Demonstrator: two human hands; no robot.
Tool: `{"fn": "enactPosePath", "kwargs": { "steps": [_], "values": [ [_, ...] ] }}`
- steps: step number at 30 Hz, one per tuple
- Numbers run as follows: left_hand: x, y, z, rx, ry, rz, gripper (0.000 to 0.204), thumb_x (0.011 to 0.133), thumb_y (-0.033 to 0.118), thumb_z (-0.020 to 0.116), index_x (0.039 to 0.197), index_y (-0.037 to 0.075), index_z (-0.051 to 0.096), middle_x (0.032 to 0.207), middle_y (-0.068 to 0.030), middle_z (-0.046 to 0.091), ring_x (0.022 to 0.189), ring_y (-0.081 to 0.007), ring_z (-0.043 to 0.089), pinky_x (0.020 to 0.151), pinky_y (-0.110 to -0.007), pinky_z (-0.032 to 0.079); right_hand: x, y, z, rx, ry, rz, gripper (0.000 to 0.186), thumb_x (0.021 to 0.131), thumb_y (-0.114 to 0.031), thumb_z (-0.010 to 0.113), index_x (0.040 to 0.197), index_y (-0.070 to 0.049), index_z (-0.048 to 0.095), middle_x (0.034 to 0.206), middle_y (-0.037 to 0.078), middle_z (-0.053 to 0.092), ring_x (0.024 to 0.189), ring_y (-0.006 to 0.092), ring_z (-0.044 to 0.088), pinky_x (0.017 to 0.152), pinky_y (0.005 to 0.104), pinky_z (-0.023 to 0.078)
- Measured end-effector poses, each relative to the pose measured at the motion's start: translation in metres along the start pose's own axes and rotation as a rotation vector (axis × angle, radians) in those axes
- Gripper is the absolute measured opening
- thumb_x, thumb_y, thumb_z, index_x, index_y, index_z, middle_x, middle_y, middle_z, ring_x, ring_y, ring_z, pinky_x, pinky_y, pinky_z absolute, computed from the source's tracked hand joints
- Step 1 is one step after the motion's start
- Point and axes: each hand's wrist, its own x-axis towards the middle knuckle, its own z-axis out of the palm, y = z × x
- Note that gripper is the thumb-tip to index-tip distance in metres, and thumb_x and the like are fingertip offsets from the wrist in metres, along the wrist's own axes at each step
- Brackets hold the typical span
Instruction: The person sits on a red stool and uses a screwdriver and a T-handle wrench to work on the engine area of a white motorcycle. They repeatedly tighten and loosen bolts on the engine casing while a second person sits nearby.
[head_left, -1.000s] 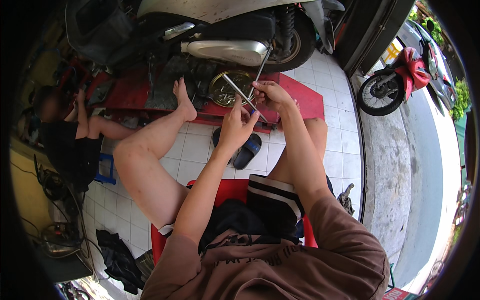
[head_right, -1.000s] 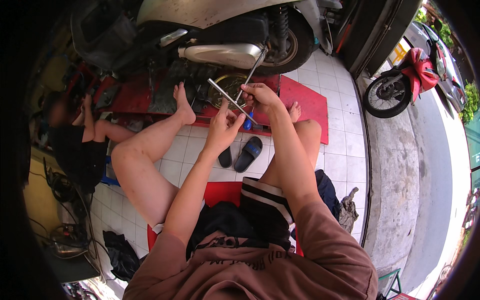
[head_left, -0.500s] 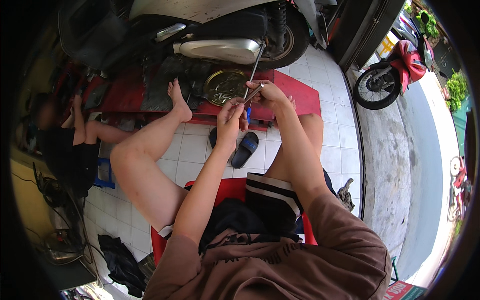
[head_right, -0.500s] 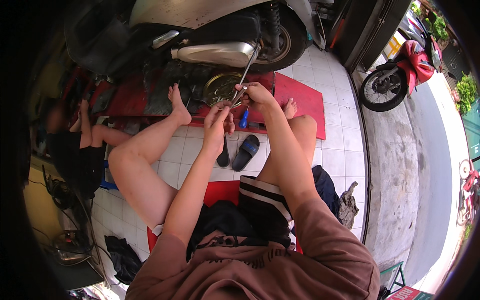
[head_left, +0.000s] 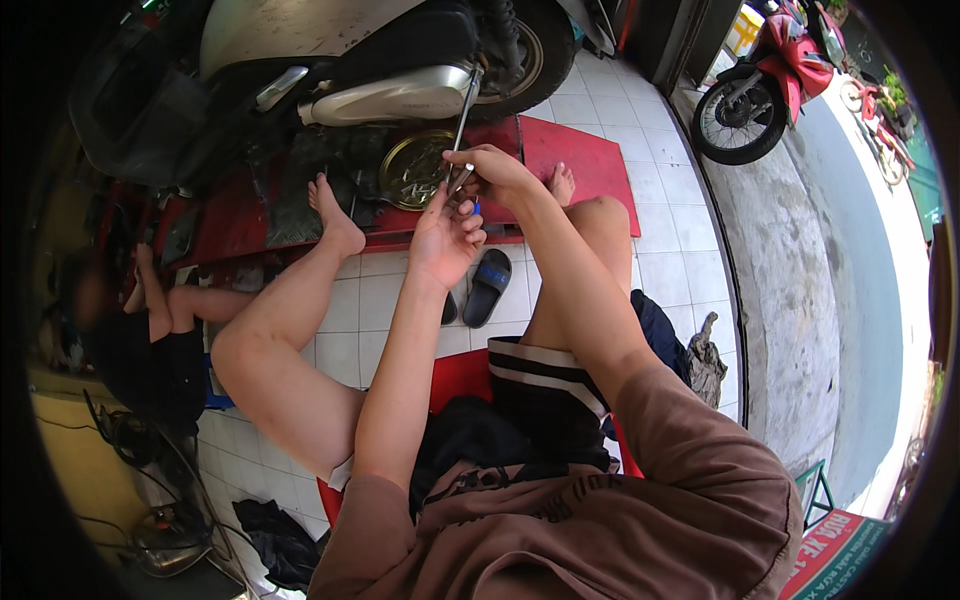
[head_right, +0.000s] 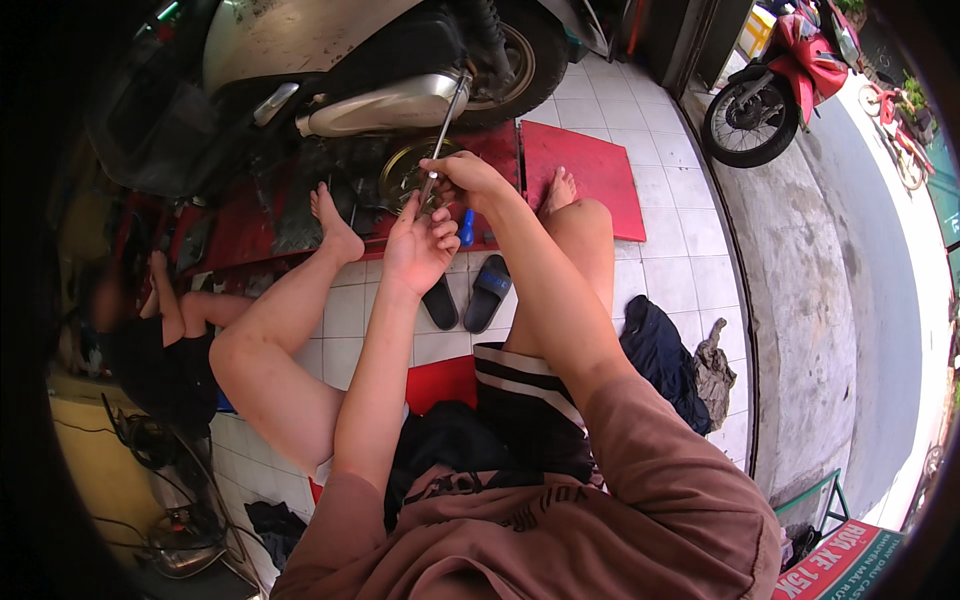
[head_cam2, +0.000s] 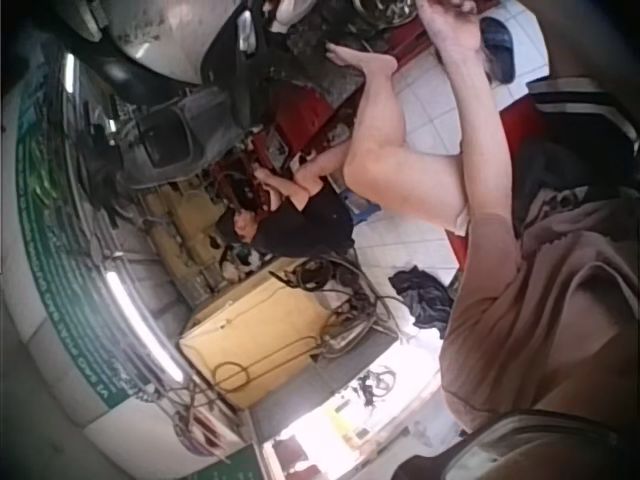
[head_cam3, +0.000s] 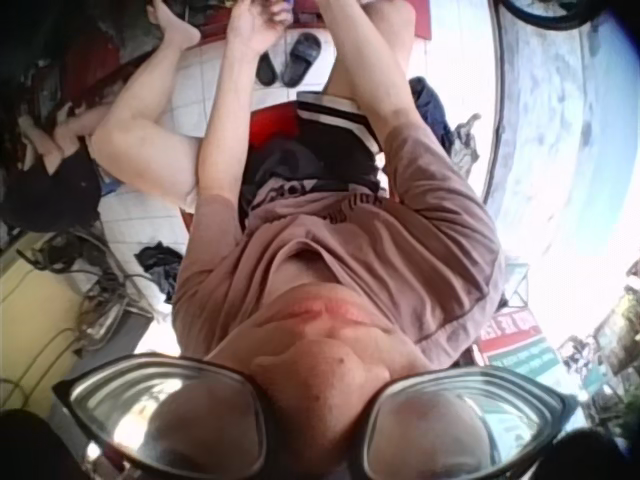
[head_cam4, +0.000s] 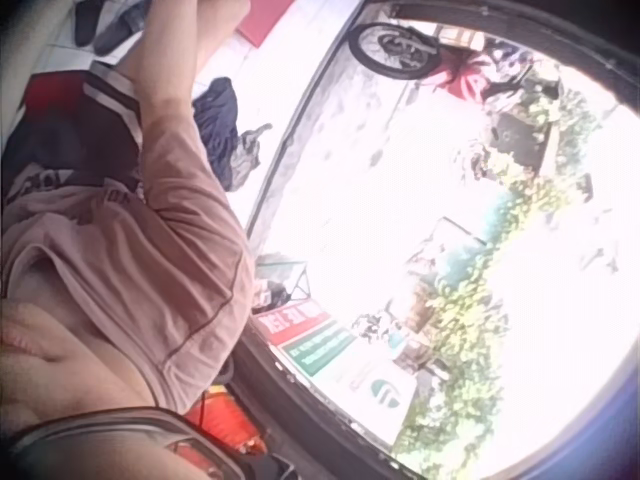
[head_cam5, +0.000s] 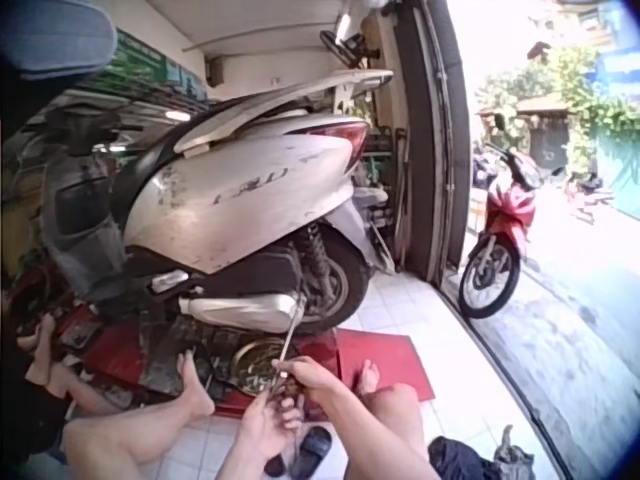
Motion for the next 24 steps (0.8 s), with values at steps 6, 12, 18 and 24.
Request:
{"fn": "enactPosePath", "kwargs": {
  "steps": [6,12,18,24],
  "values": [
    [0.008,-0.009,-0.008,0.771,0.298,0.482,0.023,0.088,0.013,0.063,0.107,0.009,0.051,0.077,0.0028,0.052,0.061,-0.0047,0.045,0.050,-0.019,0.036,0.000,-0.002,-0.001,-0.047,-0.004,0.004,0.019,0.088,-0.022,0.063,0.083,-0.004,0.061,0.065,-0.001,0.050,0.053,0.0071,0.039,0.047,0.0231,0.032],
    [0.022,-0.006,-0.042,1.181,0.340,0.772,0.037,0.084,0.007,0.066,0.115,0.000,0.048,0.088,-0.0052,0.062,0.073,-0.0085,0.059,0.058,-0.022,0.048,0.000,0.001,0.002,-0.143,-0.016,-0.010,0.017,0.086,-0.018,0.065,0.077,-0.004,0.062,0.066,0.000,0.052,0.054,0.0071,0.041,0.046,0.0224,0.033],
    [0.018,-0.011,-0.045,1.376,0.361,0.841,0.036,0.079,0.007,0.068,0.109,-0.005,0.053,0.084,-0.0114,0.065,0.069,-0.0162,0.063,0.063,-0.029,0.050,0.005,0.003,-0.005,-0.249,0.047,0.005,0.014,0.085,-0.016,0.065,0.079,-0.003,0.063,0.066,0.000,0.054,0.053,0.0076,0.043,0.045,0.0229,0.034],
    [0.010,-0.006,-0.041,1.565,0.393,0.772,0.029,0.080,0.018,0.070,0.099,-0.002,0.060,0.083,-0.0095,0.067,0.063,-0.0141,0.062,0.060,-0.028,0.048,0.008,0.004,-0.002,-0.285,0.128,0.035,0.019,0.087,-0.020,0.062,0.081,-0.003,0.064,0.067,0.002,0.056,0.053,0.0090,0.044,0.045,0.0241,0.035]
  ]
}}
